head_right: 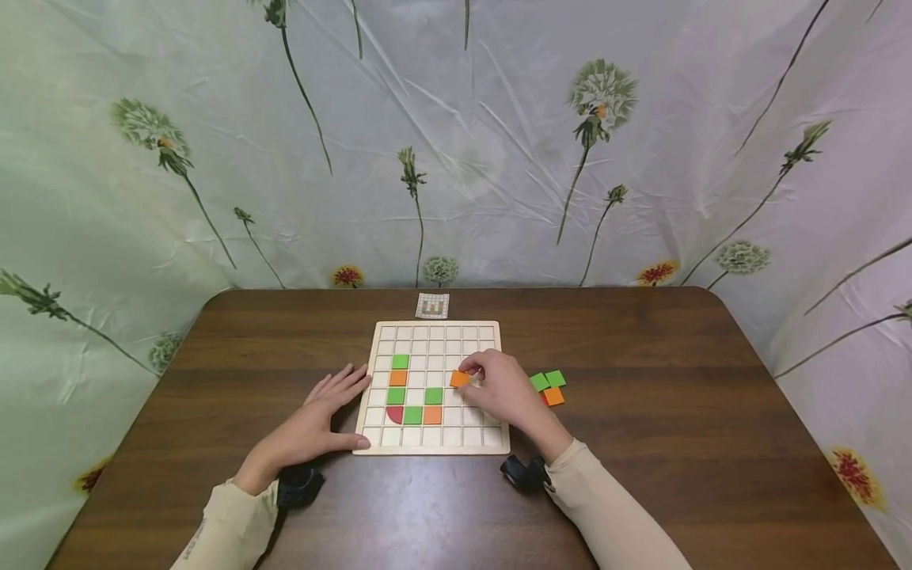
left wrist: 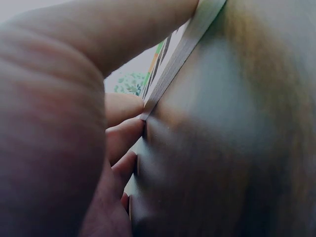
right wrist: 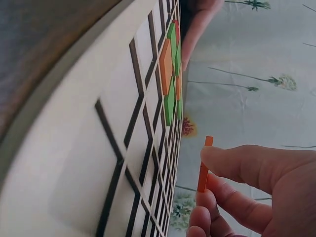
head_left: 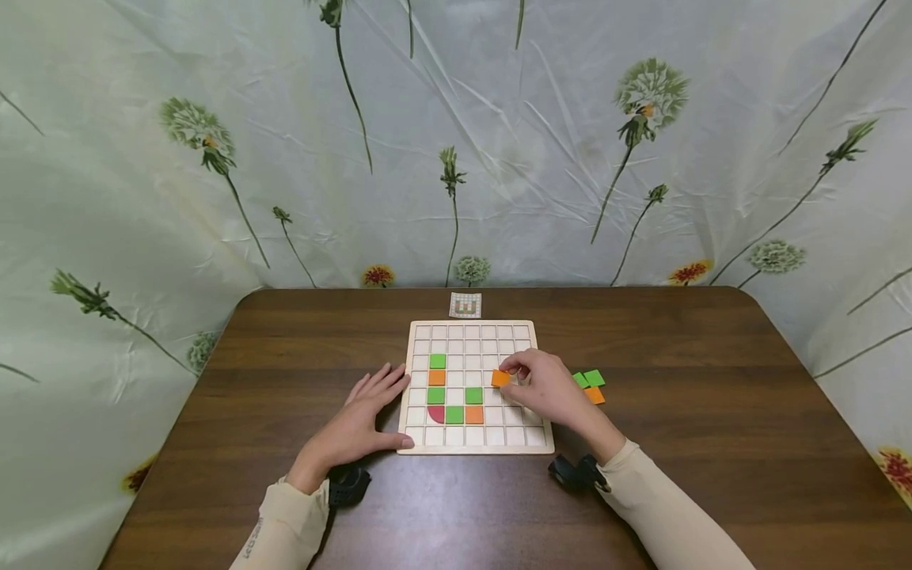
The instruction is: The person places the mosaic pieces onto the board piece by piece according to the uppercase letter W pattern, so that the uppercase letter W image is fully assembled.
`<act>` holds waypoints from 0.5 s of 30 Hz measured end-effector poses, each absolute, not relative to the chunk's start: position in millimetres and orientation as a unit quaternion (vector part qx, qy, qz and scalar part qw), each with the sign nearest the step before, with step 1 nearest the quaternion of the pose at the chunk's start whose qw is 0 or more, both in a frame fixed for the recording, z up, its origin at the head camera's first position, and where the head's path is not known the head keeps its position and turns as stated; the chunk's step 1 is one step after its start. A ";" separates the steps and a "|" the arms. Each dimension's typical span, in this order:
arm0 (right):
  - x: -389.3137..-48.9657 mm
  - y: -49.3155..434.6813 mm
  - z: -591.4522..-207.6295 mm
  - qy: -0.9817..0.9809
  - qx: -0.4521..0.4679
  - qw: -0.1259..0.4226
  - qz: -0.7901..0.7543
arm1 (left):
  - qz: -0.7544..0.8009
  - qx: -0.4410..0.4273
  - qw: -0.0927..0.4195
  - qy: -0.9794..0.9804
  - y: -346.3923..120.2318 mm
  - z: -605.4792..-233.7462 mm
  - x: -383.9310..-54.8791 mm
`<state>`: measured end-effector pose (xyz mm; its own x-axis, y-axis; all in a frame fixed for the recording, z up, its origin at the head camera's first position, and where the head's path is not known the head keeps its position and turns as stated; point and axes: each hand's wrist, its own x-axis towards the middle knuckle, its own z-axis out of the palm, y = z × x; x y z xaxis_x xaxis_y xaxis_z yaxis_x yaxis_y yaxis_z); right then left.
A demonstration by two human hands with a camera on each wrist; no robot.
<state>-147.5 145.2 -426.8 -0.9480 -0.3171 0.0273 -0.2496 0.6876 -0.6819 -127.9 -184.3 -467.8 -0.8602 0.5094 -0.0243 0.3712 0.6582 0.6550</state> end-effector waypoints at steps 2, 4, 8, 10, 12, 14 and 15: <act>-150.3 142.0 -426.5 0.918 -0.154 0.052 -0.361 | 0.332 0.243 0.104 0.905 -184.2 -467.8 -128.1; -152.9 139.1 -426.2 0.920 -0.154 0.057 -0.356 | 0.330 0.243 0.103 0.907 -184.3 -467.9 -128.3; -157.3 134.9 -427.2 0.923 -0.158 0.062 -0.347 | 0.329 0.243 0.103 0.907 -184.4 -468.0 -128.5; -158.7 132.8 -427.6 0.923 -0.161 0.065 -0.343 | 0.331 0.243 0.103 0.906 -184.5 -468.0 -128.5; -160.1 130.6 -427.9 0.923 -0.164 0.068 -0.341 | 0.330 0.245 0.103 0.906 -184.7 -468.1 -128.5; -161.3 128.2 -427.8 0.923 -0.166 0.071 -0.339 | 0.330 0.246 0.102 0.906 -184.6 -468.1 -128.6; -162.0 126.9 -427.6 0.924 -0.168 0.071 -0.336 | 0.330 0.246 0.102 0.906 -184.6 -468.0 -128.6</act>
